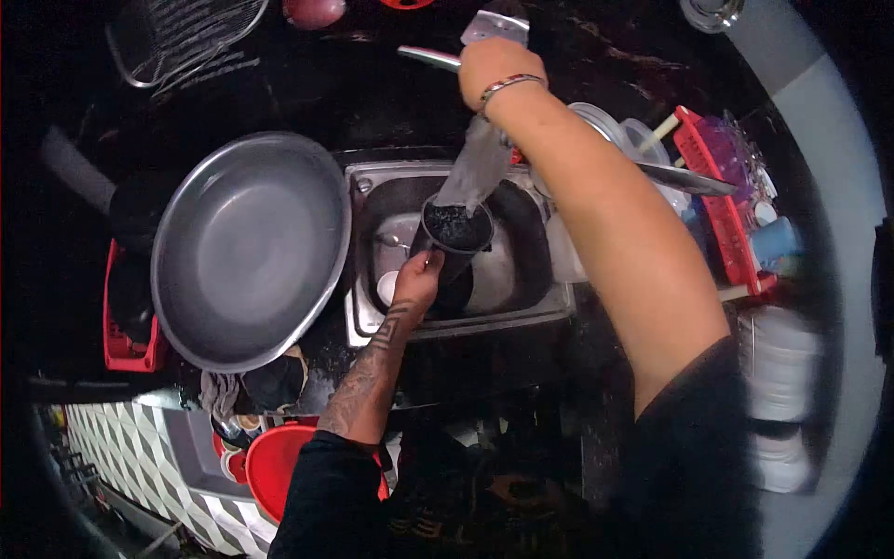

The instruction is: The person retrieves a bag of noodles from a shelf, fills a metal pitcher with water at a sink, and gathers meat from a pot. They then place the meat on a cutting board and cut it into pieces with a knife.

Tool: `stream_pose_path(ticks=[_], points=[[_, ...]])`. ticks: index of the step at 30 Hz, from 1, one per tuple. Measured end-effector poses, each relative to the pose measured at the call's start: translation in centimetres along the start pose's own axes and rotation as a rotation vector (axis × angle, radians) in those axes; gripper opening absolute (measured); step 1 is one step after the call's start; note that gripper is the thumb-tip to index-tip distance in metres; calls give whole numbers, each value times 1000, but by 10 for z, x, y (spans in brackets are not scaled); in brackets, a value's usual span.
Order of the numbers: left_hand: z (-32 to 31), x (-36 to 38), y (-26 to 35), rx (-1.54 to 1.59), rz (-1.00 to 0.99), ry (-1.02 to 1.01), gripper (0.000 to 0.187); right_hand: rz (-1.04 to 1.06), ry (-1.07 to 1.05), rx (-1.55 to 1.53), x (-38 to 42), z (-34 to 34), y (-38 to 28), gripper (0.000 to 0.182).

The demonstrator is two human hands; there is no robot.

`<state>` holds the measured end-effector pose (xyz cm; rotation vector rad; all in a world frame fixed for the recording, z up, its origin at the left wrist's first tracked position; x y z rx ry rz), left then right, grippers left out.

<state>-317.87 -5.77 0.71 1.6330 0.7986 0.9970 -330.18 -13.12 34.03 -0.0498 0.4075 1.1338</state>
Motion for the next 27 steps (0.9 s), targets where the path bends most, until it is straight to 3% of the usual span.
stream_pose_path(ticks=[4,10,11,12,13,15,18,19,20,22,23,27], points=[[34,42,24,-243,18,15,34,12,12,-59,7,6,19,25],[66,118,52,-35,46,67,30,41,304,-389,96,66,52,27],[73,136,57,-57,142,22,28,32,403,-496,116,72,63,30],[77,149,52,-19,116,13,25,-77,289,-481,140,82,69,36],[81,168,63,-53,150,30,27,30,543,-694,165,88,80,35],[86,201,59,-25,158,61,29,-140,387,-814,216,99,94,33],[101,263,65,-68,89,126,34,40,441,-827,286,116,98,34],[109,281,50,-139,36,152,33,-49,408,-1011,308,108,107,33],[111,308,58,-214,-12,160,33,-67,343,-967,319,87,136,30],[116,340,37,8,-42,169,32,-172,278,-1407,353,81,125,27],[120,347,12,93,0,177,31,-145,263,-1428,368,85,121,27],[158,441,29,47,87,234,30,-223,102,-1417,411,94,91,24]])
Point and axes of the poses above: each hand's wrist, its own x-axis away from the middle knuckle, its own z-axis out of the back of the hand, y = z × x, the point moved 6 cm from there along -x, towards the middle knuckle, and after that the axes turned 8 degrees about y, right-handed, at the moved point
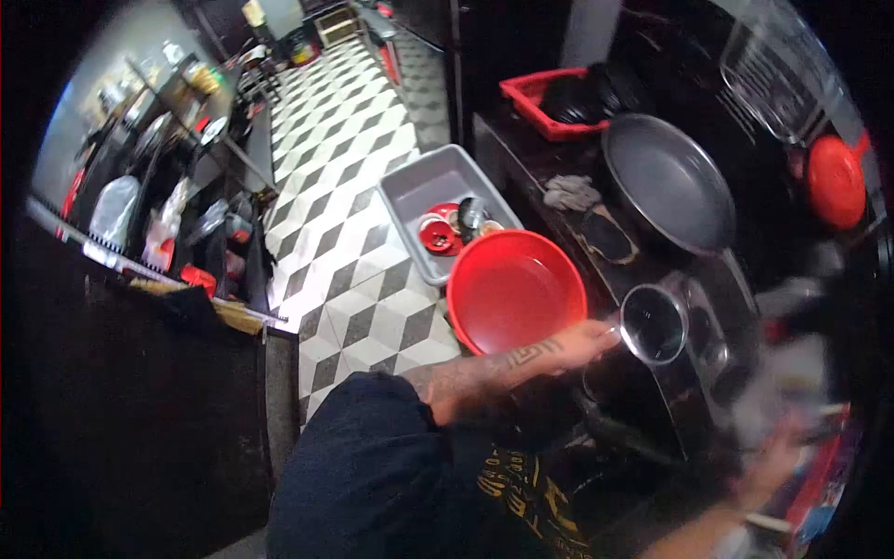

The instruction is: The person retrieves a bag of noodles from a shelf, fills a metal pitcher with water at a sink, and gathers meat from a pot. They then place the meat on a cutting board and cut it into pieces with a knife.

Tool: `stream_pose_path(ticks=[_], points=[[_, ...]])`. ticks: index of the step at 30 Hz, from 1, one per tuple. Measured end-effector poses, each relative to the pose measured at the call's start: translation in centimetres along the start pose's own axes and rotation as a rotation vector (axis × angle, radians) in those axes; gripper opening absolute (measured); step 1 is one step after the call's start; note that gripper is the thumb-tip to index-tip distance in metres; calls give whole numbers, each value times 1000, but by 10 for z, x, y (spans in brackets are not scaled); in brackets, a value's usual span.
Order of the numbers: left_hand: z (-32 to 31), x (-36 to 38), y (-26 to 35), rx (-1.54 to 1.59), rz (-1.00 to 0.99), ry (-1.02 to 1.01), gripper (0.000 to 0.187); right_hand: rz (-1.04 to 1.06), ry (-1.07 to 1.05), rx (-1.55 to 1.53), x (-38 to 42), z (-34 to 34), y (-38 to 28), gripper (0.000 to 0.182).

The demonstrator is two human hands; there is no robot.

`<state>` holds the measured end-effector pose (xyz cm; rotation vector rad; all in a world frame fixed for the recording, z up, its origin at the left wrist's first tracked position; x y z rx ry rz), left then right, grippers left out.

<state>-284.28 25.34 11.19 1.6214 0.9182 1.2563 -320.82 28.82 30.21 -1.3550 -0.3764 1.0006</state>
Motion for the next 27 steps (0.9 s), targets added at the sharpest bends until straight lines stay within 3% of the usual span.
stream_pose_path(ticks=[5,7,8,9,11,15,16,17,19,20,21,23,24,25,27], points=[[85,55,-43,227,-42,45,29,-60,-66,-59,52,-56,-29,22],[133,84,-38,236,-104,90,29,310,-218,6,65,-95,-50,21],[158,100,-36,242,-152,117,29,49,-220,-70,84,-122,-69,28],[186,113,-40,255,-160,140,29,91,-173,-78,96,-148,-83,27],[246,139,-49,318,-160,192,29,330,-85,0,122,-202,-114,27],[382,195,-41,-94,-209,414,29,820,185,351,187,-333,-177,25],[413,207,-46,33,-71,365,30,881,206,427,200,-371,-189,25],[445,219,-49,44,-64,403,30,889,173,402,210,-413,-201,25],[517,244,-39,-35,-149,543,30,286,-386,-606,223,-515,-209,26],[552,260,-23,-102,-56,586,30,78,-395,-542,238,-556,-212,29],[581,268,-26,76,-50,643,29,43,-420,-457,247,-594,-222,24],[646,282,-23,112,-121,741,28,-42,-405,-497,284,-665,-237,20],[676,289,-18,150,10,752,26,281,-487,-181,292,-696,-242,21],[711,287,-37,141,-90,831,29,357,-468,-10,298,-726,-232,20],[768,290,-40,226,-81,945,31,130,-736,-150,327,-796,-221,17]])
Point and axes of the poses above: each hand's wrist, its own x-axis away from the middle knuckle, its own z-axis out of the back of the hand, y = z × x, the point moved 6 cm from there along -x, towards the middle knuckle, and after that the axes turned 8 degrees about y, right-handed, at the moved point
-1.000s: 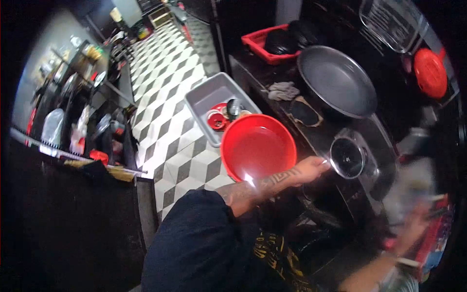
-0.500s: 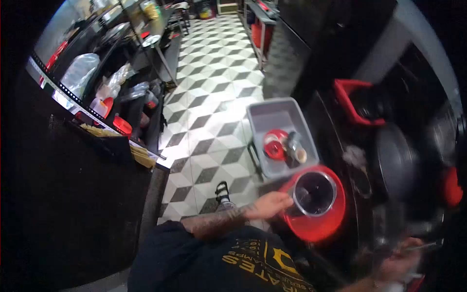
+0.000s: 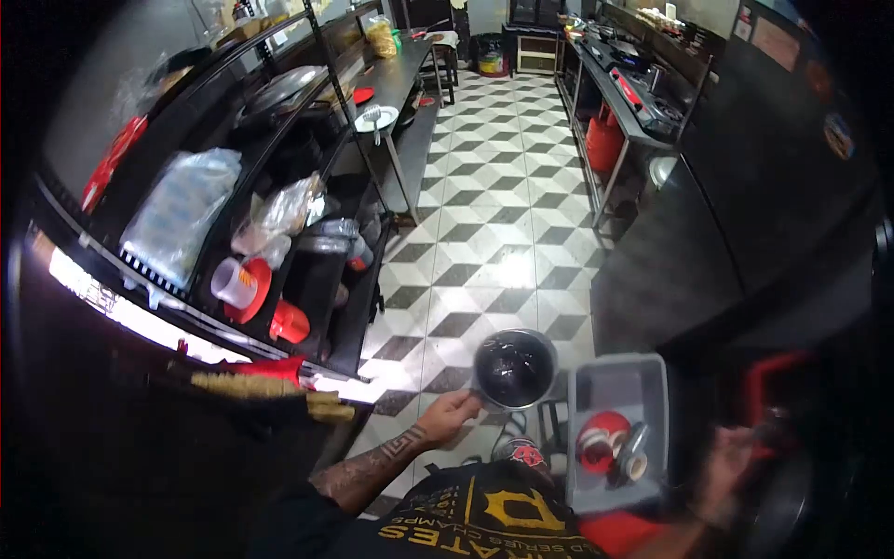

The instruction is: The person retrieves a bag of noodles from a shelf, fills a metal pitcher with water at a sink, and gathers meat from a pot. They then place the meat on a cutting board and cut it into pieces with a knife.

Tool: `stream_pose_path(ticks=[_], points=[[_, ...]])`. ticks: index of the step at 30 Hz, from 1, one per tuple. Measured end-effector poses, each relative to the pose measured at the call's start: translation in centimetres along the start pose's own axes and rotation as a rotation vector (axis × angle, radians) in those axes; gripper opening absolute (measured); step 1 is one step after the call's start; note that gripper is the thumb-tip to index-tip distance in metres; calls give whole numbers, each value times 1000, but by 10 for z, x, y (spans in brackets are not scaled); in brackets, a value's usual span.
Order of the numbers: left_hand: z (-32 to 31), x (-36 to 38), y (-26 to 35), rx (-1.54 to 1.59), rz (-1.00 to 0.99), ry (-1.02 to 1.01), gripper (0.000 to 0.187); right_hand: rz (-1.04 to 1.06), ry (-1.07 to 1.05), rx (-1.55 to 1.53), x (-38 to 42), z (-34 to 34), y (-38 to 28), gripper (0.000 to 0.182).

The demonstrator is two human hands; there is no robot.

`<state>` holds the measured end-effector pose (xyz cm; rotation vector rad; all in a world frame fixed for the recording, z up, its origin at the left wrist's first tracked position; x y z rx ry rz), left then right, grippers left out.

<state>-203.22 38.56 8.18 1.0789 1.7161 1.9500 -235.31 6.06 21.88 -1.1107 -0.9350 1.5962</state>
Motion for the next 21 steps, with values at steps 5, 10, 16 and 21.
stream_pose_path(ticks=[5,10,16,21], points=[[68,-112,31,161,38,262,33,-129,-129,109,-78,-173,-30,14],[132,-220,89,310,-78,480,29,162,-310,13,-200,-363,-37,22],[201,-357,136,487,-63,634,22,297,-391,221,-314,-614,-45,34],[271,-493,147,525,-104,583,21,210,-571,552,-377,-797,68,34]])
Point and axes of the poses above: each hand's wrist, its own x-axis away from the middle knuckle, its own z-axis out of the back of the hand, y = z × x, the point moved 6 cm from there along -x, towards the middle knuckle, and after that the axes turned 8 degrees about y, right-handed, at the moved point
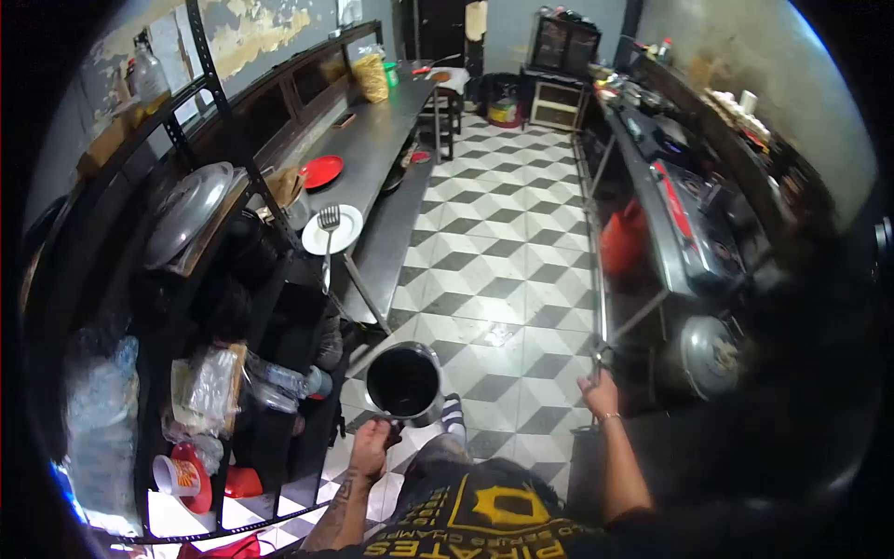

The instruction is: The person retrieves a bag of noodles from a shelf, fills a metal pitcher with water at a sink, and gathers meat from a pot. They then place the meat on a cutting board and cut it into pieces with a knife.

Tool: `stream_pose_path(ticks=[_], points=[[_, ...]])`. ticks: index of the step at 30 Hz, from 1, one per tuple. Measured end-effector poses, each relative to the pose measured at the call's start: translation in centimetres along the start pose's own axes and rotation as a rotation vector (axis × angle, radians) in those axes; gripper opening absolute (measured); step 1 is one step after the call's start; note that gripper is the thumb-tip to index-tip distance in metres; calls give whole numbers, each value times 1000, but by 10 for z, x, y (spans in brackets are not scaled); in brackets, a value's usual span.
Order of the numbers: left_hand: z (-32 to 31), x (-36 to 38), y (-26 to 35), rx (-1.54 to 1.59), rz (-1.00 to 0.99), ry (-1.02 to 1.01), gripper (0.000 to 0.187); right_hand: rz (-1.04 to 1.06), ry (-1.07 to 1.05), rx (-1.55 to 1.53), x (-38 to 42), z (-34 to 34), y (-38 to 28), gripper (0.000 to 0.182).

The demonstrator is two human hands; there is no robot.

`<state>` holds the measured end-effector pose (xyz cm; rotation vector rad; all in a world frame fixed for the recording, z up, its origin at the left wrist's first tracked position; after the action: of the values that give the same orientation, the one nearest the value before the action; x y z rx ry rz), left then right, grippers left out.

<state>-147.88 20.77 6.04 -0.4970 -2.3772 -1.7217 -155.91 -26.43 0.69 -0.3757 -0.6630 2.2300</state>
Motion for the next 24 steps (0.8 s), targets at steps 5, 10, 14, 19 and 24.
stream_pose_path(ticks=[5,10,14,19,24], points=[[-47,-161,37,13,5,4,22,-265,-245,218,-49,-90,93,48],[-103,-320,98,40,-43,-58,20,-644,-474,277,-33,-127,156,40],[-141,-448,130,37,-95,-58,20,-734,-548,329,-89,-171,145,36],[-191,-576,179,88,-165,22,20,-734,-624,362,-231,-231,122,34],[-217,-705,211,145,-190,141,18,-416,-435,244,-515,-240,-60,38]])
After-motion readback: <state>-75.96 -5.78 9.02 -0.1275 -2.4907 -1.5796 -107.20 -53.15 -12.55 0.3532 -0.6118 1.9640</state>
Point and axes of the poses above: each hand's wrist, its own x-axis away from the middle knuckle, its own z-axis out of the back of the hand, y = z × x, the point moved 6 cm from there along -x, towards the middle knuckle, and after that the axes turned 8 degrees about y, right-handed, at the moved point
